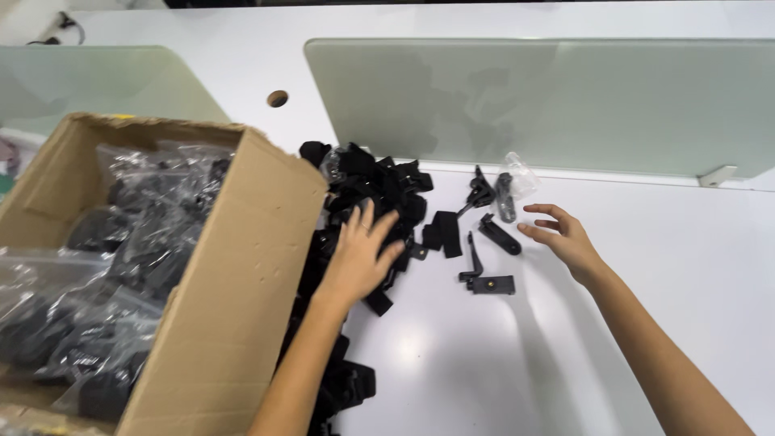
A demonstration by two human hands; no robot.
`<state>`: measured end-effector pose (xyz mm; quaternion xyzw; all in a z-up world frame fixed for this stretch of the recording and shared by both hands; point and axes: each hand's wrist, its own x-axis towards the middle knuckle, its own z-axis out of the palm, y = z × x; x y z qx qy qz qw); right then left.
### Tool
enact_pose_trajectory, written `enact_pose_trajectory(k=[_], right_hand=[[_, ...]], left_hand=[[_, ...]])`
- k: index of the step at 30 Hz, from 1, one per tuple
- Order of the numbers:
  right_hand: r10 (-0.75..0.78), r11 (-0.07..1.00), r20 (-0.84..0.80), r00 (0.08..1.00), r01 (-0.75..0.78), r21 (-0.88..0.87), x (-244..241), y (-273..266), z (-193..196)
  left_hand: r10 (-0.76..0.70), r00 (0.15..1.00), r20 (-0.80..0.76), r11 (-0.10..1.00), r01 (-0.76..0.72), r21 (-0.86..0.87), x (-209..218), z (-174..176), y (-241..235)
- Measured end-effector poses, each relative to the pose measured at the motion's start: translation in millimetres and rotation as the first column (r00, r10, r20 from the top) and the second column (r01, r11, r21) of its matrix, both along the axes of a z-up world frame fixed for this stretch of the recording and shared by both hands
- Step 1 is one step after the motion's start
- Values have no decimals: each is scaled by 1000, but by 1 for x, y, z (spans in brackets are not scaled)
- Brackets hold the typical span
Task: The person unpacks black plastic items from a cardboard box, removing them from clear plastic bags and placing them on a white table. The person handles the items one by one, occasionally inspecting them before setting them down.
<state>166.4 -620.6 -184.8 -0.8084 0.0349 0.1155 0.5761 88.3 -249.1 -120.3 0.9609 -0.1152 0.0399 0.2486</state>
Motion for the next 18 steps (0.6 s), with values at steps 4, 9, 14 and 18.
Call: enact_pose_trajectory(k=[4,9,14,18], right_hand=[[-64,989,-72,995,73,126,31,-23,-27],[-42,999,-77,996,40,-26,81,-29,-58],[109,911,109,988,-55,-408,128,-26,-93],[192,875,26,981,-159,-458,148,-21,-111]], left_hand=[[-31,980,-199,987,62,148,20,-66,-17],[34,951,-307,993,3,119,36,-99,-22],[97,962,-254,995,-90,38,35,-97,-28],[129,958,-255,990,-139,-19,37,-88,-31]])
